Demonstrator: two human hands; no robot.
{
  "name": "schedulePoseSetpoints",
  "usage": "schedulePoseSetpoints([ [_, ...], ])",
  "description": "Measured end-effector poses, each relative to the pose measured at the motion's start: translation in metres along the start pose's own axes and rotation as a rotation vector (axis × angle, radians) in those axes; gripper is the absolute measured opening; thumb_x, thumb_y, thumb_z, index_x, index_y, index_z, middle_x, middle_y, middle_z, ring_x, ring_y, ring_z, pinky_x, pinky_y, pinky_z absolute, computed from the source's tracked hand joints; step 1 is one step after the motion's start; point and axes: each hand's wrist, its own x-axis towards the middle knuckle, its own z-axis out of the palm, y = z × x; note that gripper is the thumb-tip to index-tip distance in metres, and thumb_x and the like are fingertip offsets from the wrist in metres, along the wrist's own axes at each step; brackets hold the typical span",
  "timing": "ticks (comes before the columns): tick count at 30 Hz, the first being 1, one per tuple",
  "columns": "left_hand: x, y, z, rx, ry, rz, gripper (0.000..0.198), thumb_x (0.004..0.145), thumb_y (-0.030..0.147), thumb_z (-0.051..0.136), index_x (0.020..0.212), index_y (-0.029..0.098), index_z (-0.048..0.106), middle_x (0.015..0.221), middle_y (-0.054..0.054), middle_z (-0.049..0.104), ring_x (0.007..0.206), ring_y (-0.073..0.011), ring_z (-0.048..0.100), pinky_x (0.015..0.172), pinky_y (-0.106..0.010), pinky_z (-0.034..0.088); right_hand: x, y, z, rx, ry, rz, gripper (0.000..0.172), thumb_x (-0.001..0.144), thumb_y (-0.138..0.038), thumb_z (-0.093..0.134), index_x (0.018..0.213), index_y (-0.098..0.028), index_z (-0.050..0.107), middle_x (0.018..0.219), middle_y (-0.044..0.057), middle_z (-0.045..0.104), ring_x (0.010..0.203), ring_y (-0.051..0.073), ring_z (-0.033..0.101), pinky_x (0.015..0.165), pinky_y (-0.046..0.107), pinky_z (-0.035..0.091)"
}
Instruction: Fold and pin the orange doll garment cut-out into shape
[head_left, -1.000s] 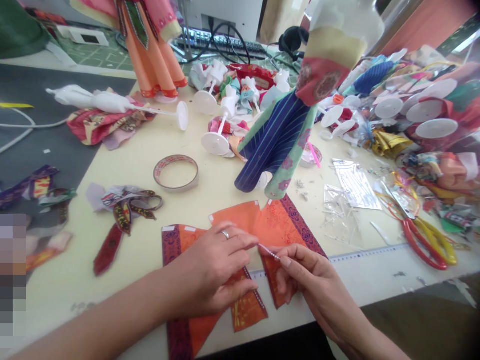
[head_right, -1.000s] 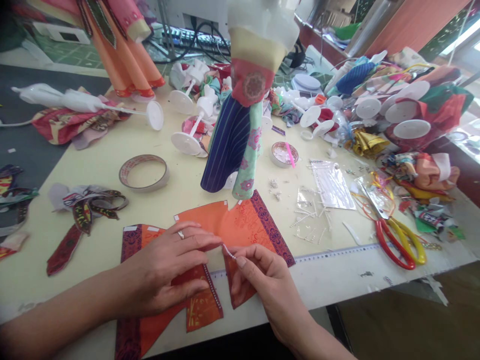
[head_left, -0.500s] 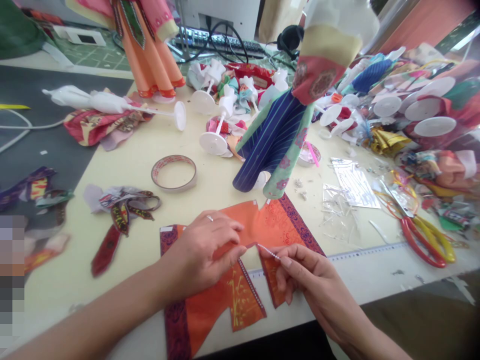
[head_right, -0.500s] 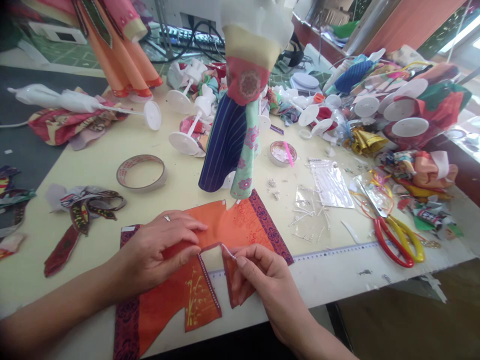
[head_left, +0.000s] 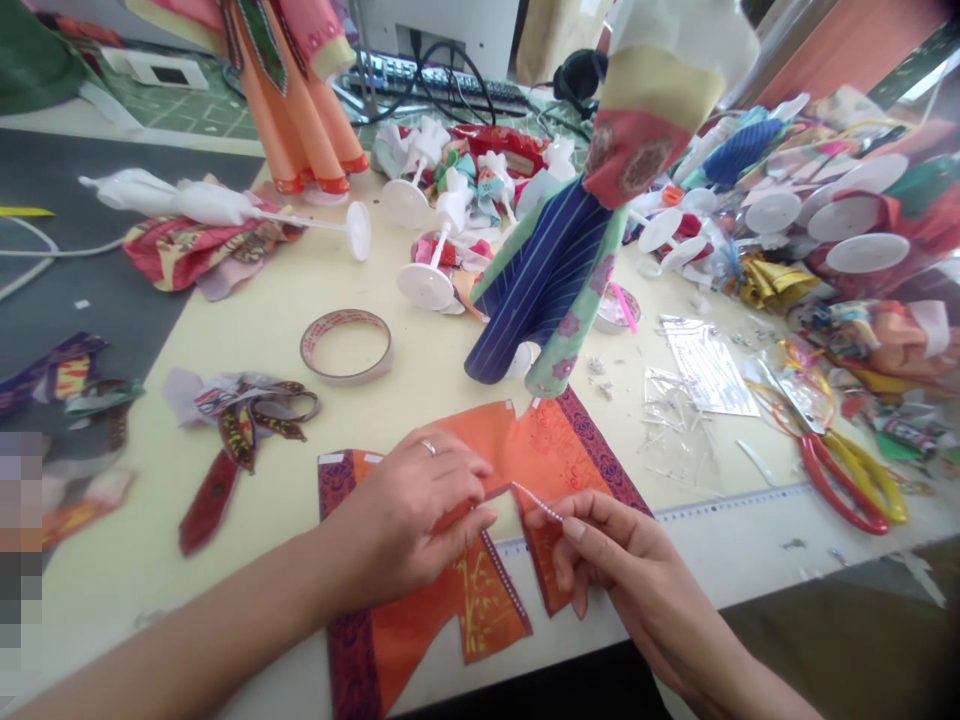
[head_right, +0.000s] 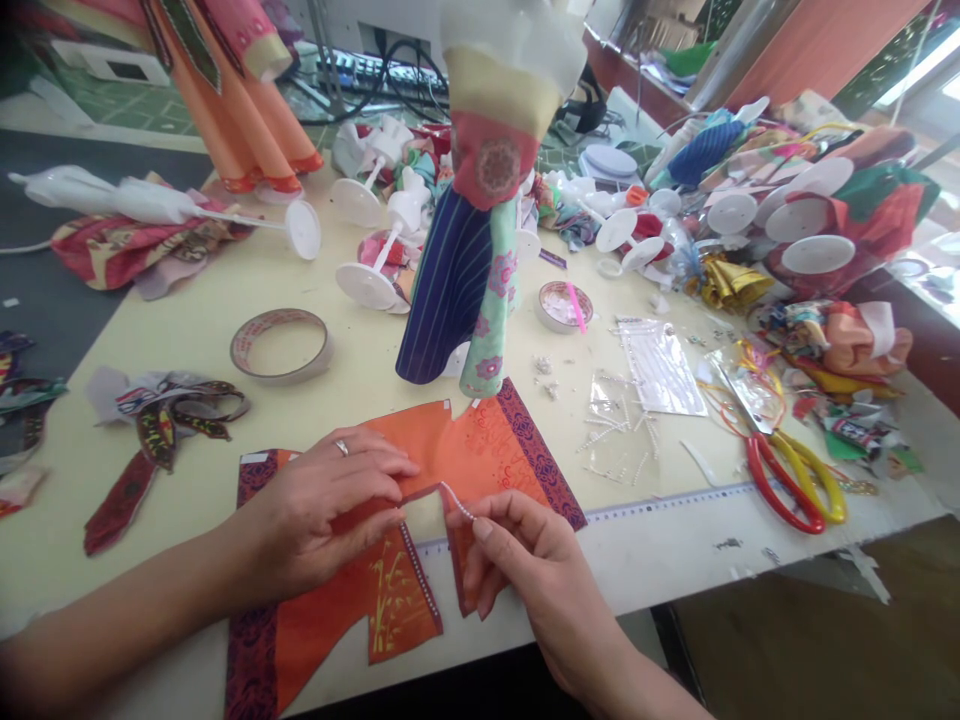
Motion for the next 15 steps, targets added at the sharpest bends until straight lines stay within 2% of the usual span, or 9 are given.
schedulePoseSetpoints([
  [8,-0.001,0.003,0.000,0.031,-0.045,0.082,0.011,0.083,0.018,0.055,0.093,0.016,0.060,0.103,-0.007,0.065,0.101,-0.0230,0.054,0.090,-0.041,0.041,-0.006,0.001,0.000,0.044,-0.048,0.022,0.020,0.087,-0.034,0.055,0.094,-0.016,0.060,0.065,0.002,0.058,0.057,0.010,0.053,0.047,0.018,0.040],
  [15,-0.003,0.002,0.002,0.049,-0.114,0.109,0.011,0.084,0.017,0.054,0.092,0.015,0.061,0.106,-0.006,0.065,0.101,-0.0238,0.052,0.091,-0.041,0.039,-0.012,0.001,0.000,0.122,-0.056,0.035,0.016,0.086,-0.031,0.057,0.093,-0.017,0.058,0.092,0.006,0.061,0.059,0.008,0.053,0.045,0.017,0.041],
])
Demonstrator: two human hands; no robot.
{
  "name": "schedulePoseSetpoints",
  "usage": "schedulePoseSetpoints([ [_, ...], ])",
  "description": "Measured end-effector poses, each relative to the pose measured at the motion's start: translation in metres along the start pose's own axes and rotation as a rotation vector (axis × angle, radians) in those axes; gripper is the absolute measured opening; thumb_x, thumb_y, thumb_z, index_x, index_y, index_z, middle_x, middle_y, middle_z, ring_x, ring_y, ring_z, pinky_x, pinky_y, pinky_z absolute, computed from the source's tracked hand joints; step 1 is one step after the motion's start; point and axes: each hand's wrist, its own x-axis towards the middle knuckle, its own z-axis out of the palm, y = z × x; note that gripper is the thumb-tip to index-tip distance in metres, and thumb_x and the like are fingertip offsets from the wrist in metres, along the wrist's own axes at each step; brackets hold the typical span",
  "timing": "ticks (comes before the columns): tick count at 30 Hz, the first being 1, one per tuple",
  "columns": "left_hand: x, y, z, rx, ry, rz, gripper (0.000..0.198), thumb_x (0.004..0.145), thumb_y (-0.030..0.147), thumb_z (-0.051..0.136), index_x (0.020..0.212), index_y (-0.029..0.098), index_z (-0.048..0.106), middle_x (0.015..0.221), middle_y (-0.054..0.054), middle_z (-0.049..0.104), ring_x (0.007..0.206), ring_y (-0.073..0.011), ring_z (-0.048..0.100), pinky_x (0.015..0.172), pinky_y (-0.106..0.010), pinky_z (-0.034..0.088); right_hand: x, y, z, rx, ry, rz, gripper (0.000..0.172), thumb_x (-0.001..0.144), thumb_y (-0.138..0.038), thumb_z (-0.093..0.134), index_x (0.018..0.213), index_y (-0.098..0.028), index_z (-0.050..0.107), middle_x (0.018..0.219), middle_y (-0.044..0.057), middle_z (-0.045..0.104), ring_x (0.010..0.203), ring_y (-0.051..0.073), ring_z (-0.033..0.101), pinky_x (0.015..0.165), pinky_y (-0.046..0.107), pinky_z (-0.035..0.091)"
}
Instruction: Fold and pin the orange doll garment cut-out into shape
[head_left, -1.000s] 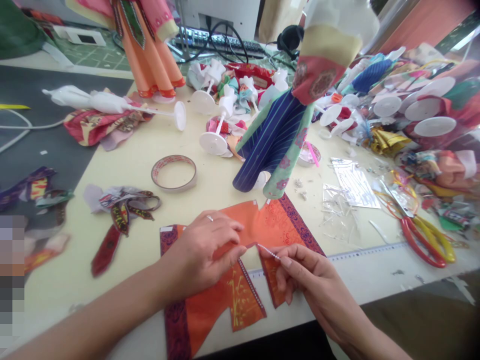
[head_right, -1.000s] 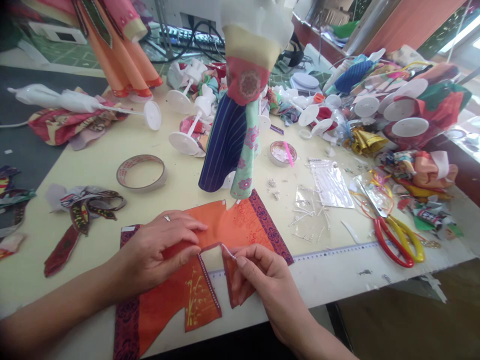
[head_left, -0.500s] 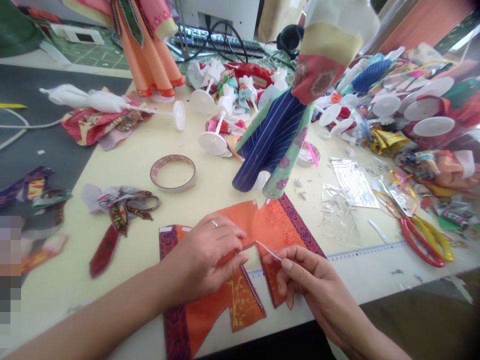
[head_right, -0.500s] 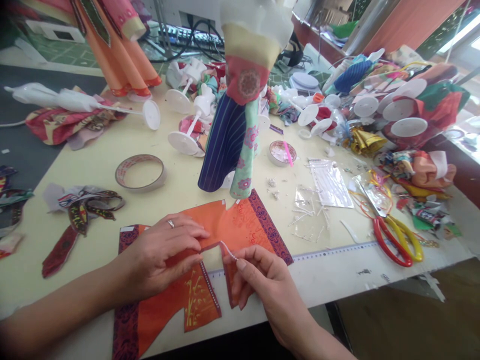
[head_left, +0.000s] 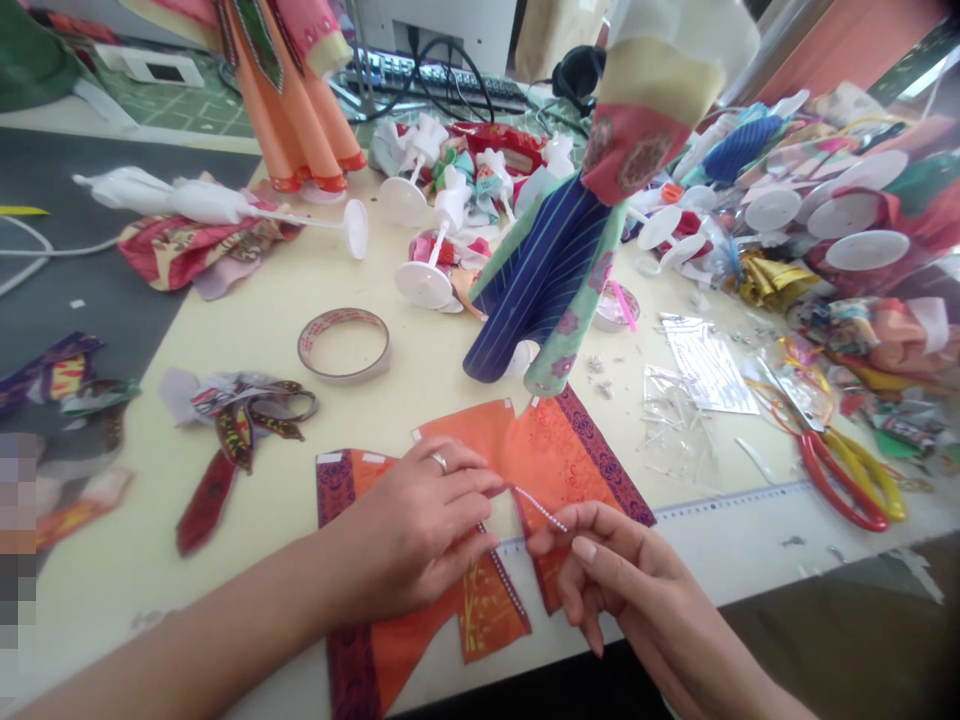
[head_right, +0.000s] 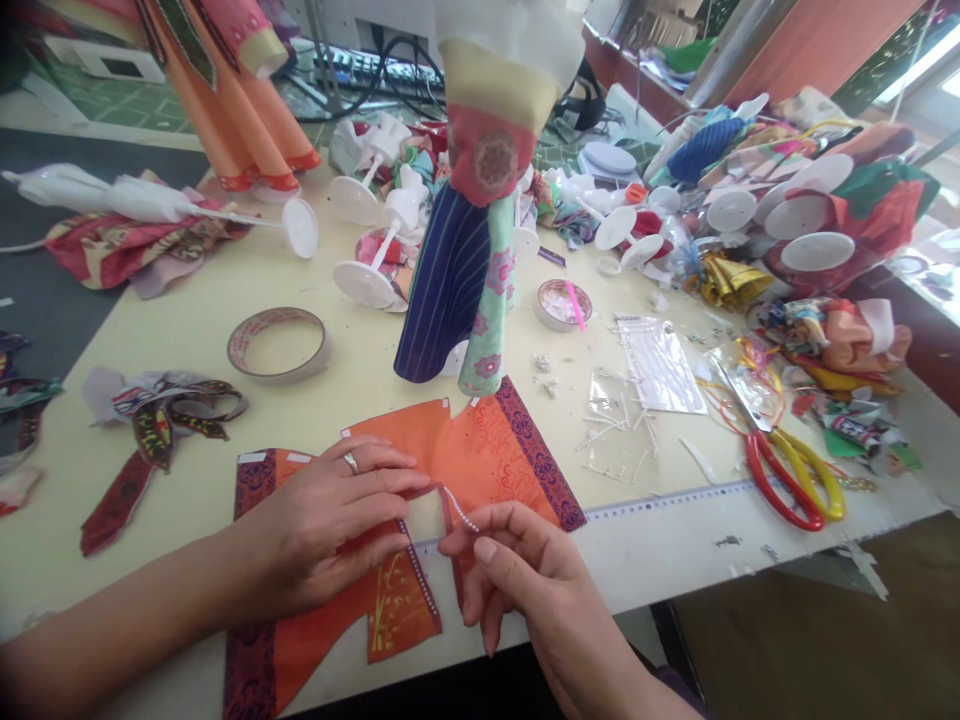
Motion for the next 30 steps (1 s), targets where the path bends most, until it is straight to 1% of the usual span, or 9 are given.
schedulePoseSetpoints([
  [6,0.0012,-0.0001,0.0012,0.014,0.001,0.009,0.011,0.085,0.018,0.053,0.089,0.014,0.062,0.106,-0.007,0.065,0.100,-0.0235,0.053,0.090,-0.041,0.039,0.0000,0.0014,0.0000,-0.004,-0.011,0.012,0.018,0.086,-0.032,0.057,0.094,-0.016,0.057,0.093,0.006,0.061,0.059,0.008,0.052,0.045,0.016,0.041],
  [17,-0.0001,-0.0008,0.0014,0.016,0.000,0.015,0.010,0.084,0.018,0.053,0.089,0.014,0.062,0.106,-0.008,0.065,0.100,-0.0237,0.053,0.090,-0.041,0.039,-0.0005,0.0003,0.0035,0.005,-0.020,0.015,0.021,0.085,-0.034,0.057,0.093,-0.015,0.057,0.085,0.006,0.061,0.056,0.008,0.052,0.042,0.016,0.041],
  [30,0.0009,0.0001,0.0019,0.026,0.012,0.014,0.012,0.084,0.018,0.053,0.091,0.014,0.062,0.107,-0.008,0.065,0.100,-0.0238,0.054,0.089,-0.041,0.039,-0.0025,0.0037,0.0029,0.028,-0.032,0.033,0.022,0.084,-0.035,0.059,0.093,-0.016,0.055,0.088,0.006,0.061,0.056,0.007,0.053,0.042,0.015,0.042],
])
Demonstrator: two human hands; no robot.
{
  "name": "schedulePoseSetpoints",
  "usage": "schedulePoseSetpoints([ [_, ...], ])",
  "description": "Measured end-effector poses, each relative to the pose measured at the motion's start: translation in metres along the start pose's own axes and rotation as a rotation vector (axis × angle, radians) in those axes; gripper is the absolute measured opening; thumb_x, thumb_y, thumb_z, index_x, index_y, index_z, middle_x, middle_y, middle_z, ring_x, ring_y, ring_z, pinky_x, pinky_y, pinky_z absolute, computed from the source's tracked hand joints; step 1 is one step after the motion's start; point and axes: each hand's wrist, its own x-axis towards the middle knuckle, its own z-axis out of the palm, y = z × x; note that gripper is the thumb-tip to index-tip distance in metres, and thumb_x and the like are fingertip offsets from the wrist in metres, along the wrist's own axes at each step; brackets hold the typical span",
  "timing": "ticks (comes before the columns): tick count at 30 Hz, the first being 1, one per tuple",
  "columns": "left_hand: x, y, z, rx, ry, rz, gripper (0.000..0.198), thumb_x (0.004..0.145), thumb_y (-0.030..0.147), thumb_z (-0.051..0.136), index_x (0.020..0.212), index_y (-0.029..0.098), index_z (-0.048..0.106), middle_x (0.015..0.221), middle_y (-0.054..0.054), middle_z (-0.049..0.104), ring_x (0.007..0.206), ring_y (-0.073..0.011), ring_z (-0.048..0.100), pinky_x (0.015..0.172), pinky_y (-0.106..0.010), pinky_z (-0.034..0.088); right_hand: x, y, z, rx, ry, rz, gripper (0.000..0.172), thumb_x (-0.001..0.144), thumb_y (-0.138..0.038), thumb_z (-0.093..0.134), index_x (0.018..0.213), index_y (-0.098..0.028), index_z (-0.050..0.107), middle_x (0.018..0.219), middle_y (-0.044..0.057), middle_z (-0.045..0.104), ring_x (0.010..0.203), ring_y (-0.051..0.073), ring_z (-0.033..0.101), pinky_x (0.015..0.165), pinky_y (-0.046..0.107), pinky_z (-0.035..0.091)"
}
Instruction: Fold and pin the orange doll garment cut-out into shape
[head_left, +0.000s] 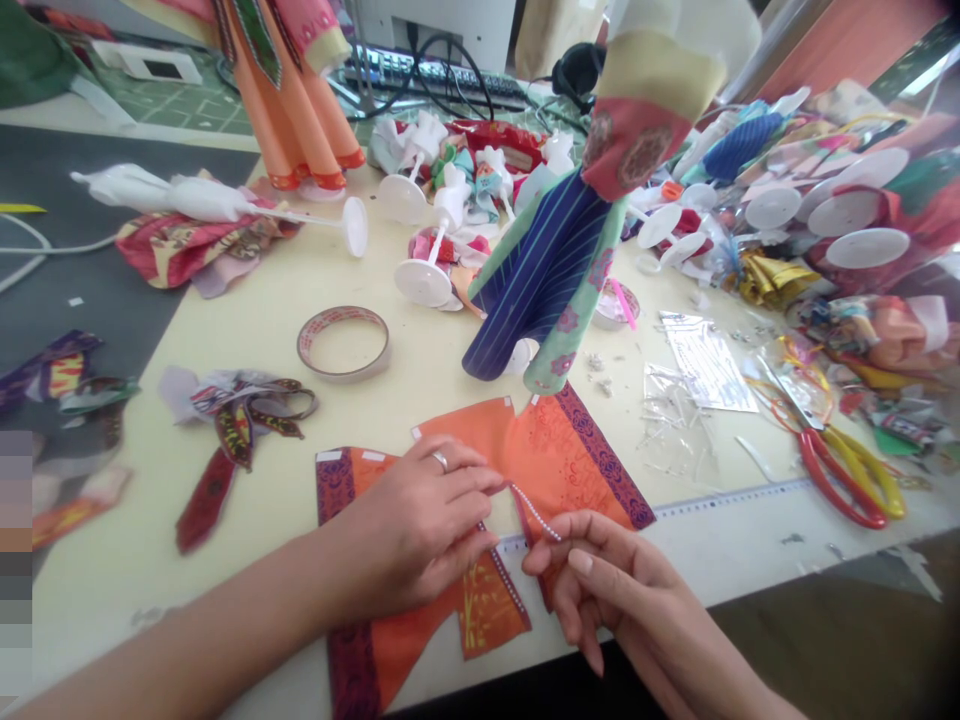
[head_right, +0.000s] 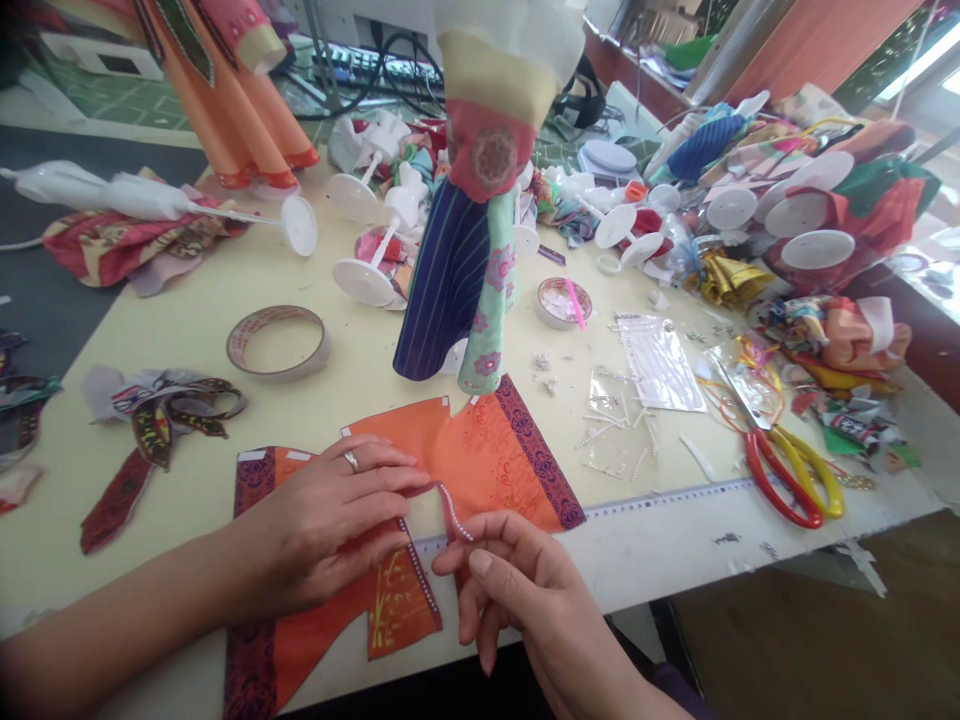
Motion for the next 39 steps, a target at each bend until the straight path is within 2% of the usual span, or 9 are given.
schedulePoseSetpoints([
  [7,0.0000,0.0010,-0.0011,0.010,-0.013,-0.002,0.013,0.085,0.019,0.053,0.093,0.015,0.062,0.107,-0.008,0.065,0.102,-0.0238,0.054,0.090,-0.041,0.039,0.0001,0.0015,-0.0010,0.004,-0.003,0.009,0.022,0.084,-0.034,0.060,0.093,-0.015,0.055,0.078,0.003,0.059,0.056,0.008,0.052,0.042,0.015,0.042],
  [13,-0.0003,0.0027,-0.0017,0.003,-0.015,0.013,0.013,0.085,0.019,0.053,0.093,0.015,0.062,0.112,-0.008,0.064,0.106,-0.0246,0.052,0.092,-0.042,0.039,0.0002,0.0027,-0.0016,0.003,-0.015,0.009,0.022,0.085,-0.034,0.058,0.096,-0.016,0.054,0.089,0.006,0.061,0.057,0.008,0.053,0.043,0.016,0.043],
  [18,0.0005,0.0037,-0.0025,-0.006,-0.033,0.017,0.013,0.084,0.020,0.053,0.092,0.015,0.062,0.113,-0.007,0.063,0.108,-0.0254,0.050,0.094,-0.044,0.037,0.0002,0.0025,-0.0009,0.014,-0.012,0.018,0.024,0.084,-0.035,0.059,0.096,-0.016,0.053,0.078,0.002,0.059,0.055,0.008,0.053,0.042,0.016,0.042],
  [24,0.0010,0.0041,-0.0009,-0.006,-0.050,0.019,0.012,0.085,0.021,0.052,0.089,0.016,0.062,0.112,-0.008,0.064,0.106,-0.0257,0.051,0.093,-0.044,0.038,-0.0002,0.0011,0.0010,0.020,-0.019,0.032,0.023,0.083,-0.036,0.060,0.094,-0.017,0.054,0.087,0.005,0.061,0.055,0.007,0.053,0.042,0.015,0.042],
  [39,0.0017,0.0033,0.0008,0.008,-0.068,0.025,0.012,0.085,0.021,0.051,0.088,0.015,0.062,0.115,-0.008,0.063,0.108,-0.0268,0.051,0.093,-0.046,0.038,-0.0007,0.0039,0.0003,0.039,-0.029,0.041,0.024,0.083,-0.036,0.060,0.095,-0.016,0.052,0.090,0.007,0.063,0.055,0.007,0.055,0.041,0.015,0.041],
])
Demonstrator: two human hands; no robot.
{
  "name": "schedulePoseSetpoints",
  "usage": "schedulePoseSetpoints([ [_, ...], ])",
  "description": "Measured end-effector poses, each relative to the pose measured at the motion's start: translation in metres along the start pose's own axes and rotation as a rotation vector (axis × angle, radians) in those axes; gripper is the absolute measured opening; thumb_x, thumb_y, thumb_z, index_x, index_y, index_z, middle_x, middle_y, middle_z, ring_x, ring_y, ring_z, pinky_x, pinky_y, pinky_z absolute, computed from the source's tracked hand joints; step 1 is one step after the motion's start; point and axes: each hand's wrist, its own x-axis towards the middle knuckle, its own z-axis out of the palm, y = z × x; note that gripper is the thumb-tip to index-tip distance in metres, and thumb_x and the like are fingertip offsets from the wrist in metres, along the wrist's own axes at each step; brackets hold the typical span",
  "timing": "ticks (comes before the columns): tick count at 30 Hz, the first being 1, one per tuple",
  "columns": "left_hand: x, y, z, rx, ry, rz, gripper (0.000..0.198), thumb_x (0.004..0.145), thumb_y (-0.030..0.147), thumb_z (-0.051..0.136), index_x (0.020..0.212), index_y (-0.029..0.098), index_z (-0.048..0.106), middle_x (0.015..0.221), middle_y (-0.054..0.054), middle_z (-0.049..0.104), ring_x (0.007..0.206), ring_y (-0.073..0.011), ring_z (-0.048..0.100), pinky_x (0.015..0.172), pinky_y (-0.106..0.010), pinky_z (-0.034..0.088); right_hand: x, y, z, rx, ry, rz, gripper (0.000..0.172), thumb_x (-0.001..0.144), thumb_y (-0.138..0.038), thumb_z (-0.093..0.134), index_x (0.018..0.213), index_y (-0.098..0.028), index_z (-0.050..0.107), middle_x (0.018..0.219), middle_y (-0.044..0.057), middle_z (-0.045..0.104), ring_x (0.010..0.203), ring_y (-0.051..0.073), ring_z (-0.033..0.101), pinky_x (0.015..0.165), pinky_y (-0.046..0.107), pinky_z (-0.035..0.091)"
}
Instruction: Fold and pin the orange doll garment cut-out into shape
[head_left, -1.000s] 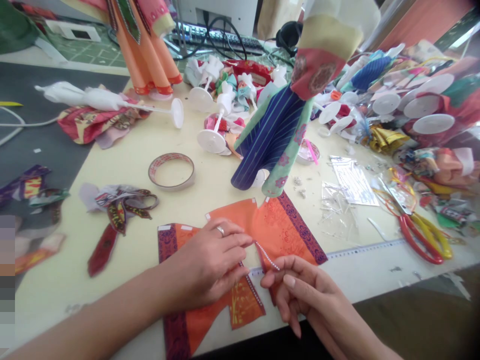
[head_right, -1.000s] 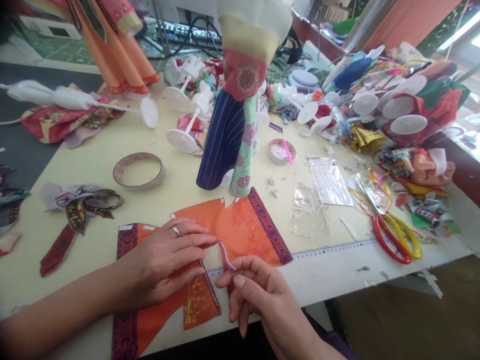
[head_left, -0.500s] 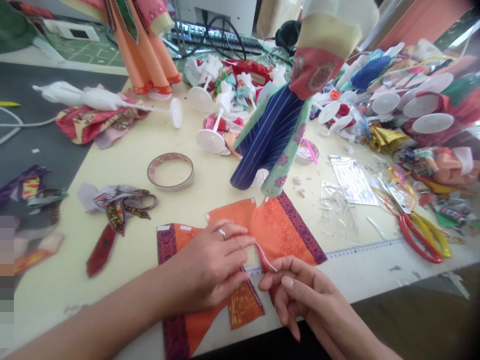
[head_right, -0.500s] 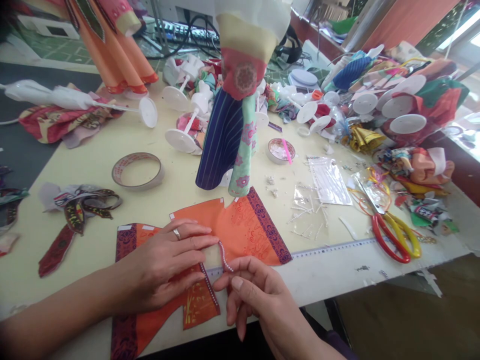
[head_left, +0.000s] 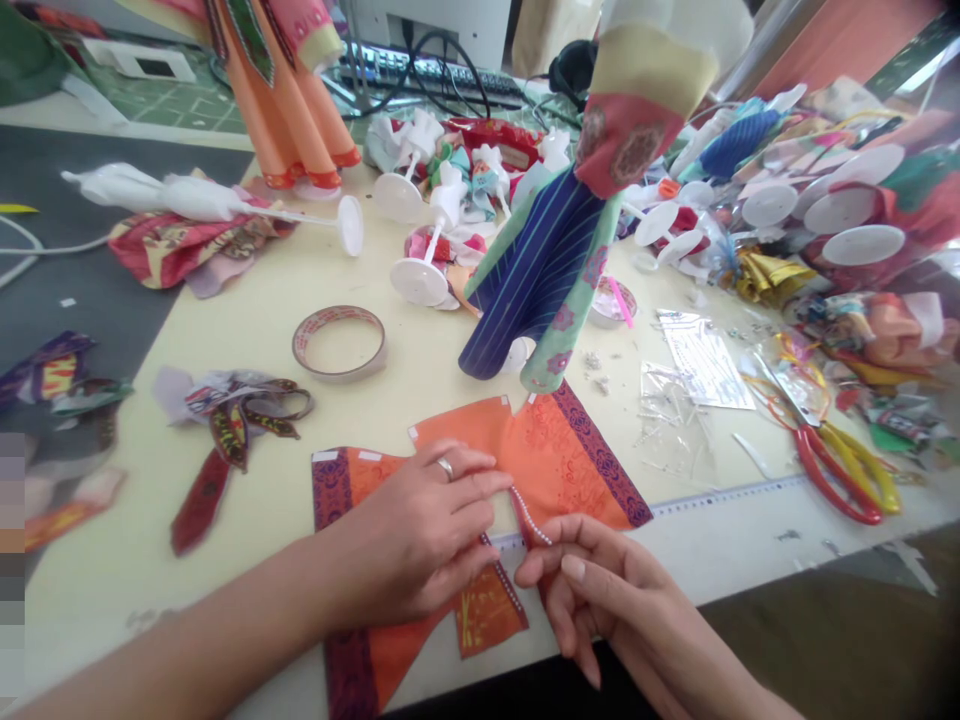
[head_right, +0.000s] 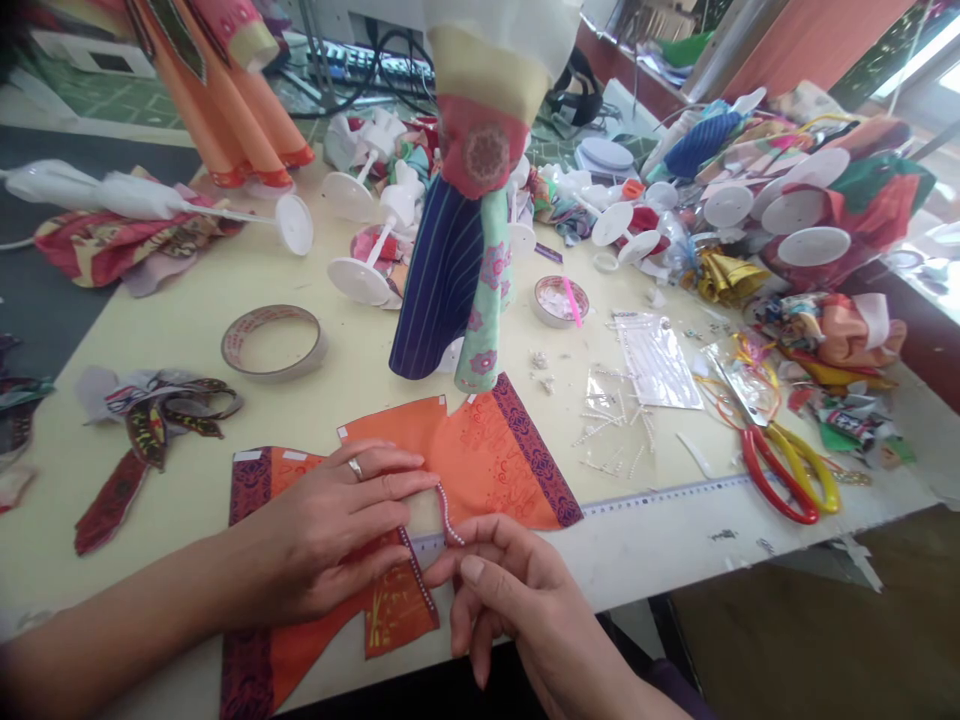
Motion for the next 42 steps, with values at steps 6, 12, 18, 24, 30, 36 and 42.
schedulePoseSetpoints([
  [6,0.0003,0.0003,0.0019,-0.002,-0.007,0.006,0.011,0.085,0.023,0.052,0.084,0.015,0.061,0.115,-0.008,0.063,0.110,-0.0278,0.050,0.095,-0.046,0.036,-0.0006,0.0006,0.0005,0.005,0.001,0.003,0.025,0.083,-0.036,0.060,0.097,-0.016,0.052,0.090,0.007,0.063,0.054,0.008,0.054,0.041,0.015,0.040],
  [12,0.0007,0.0005,0.0032,-0.004,-0.016,0.013,0.012,0.085,0.024,0.053,0.084,0.015,0.060,0.113,-0.008,0.063,0.109,-0.0280,0.051,0.096,-0.046,0.035,-0.0005,0.0003,0.0009,0.007,-0.007,0.002,0.025,0.084,-0.036,0.059,0.096,-0.016,0.052,0.091,0.008,0.063,0.054,0.007,0.054,0.041,0.015,0.040],
  [18,-0.0002,0.0006,0.0030,-0.002,-0.032,0.021,0.014,0.085,0.025,0.052,0.088,0.015,0.061,0.113,-0.008,0.063,0.108,-0.0278,0.051,0.096,-0.046,0.035,-0.0007,0.0010,-0.0001,0.014,-0.019,0.004,0.024,0.084,-0.035,0.059,0.096,-0.015,0.051,0.091,0.008,0.064,0.054,0.007,0.054,0.041,0.014,0.040],
  [24,0.0012,-0.0002,-0.0001,-0.010,-0.025,0.003,0.013,0.085,0.025,0.053,0.085,0.015,0.061,0.112,-0.009,0.064,0.108,-0.0270,0.052,0.095,-0.046,0.036,-0.0004,0.0003,0.0002,0.020,-0.020,0.021,0.023,0.084,-0.034,0.059,0.095,-0.015,0.052,0.092,0.008,0.063,0.054,0.007,0.054,0.040,0.014,0.040],
  [30,0.0008,-0.0032,-0.0021,-0.021,0.008,-0.017,0.011,0.084,0.026,0.055,0.085,0.016,0.062,0.113,-0.008,0.064,0.108,-0.0267,0.052,0.092,-0.044,0.040,0.0000,0.0004,0.0002,0.035,-0.018,0.025,0.024,0.083,-0.035,0.060,0.095,-0.016,0.052,0.091,0.008,0.063,0.054,0.007,0.054,0.040,0.014,0.039],
  [36,0.0006,-0.0023,-0.0004,-0.023,0.007,0.006,0.011,0.084,0.024,0.055,0.087,0.016,0.061,0.112,-0.008,0.064,0.108,-0.0279,0.052,0.093,-0.046,0.038,-0.0003,0.0000,0.0005,0.046,-0.022,0.033,0.023,0.083,-0.034,0.060,0.095,-0.016,0.052,0.090,0.007,0.063,0.054,0.007,0.055,0.040,0.014,0.039],
  [42,0.0011,0.0000,0.0002,-0.015,-0.032,0.023,0.013,0.084,0.025,0.053,0.089,0.016,0.061,0.117,-0.007,0.062,0.115,-0.0290,0.048,0.099,-0.048,0.032,-0.0001,0.0005,0.0009,0.057,-0.031,0.031,0.022,0.084,-0.033,0.059,0.095,-0.015,0.052,0.091,0.007,0.063,0.053,0.007,0.054,0.039,0.014,0.039],
])
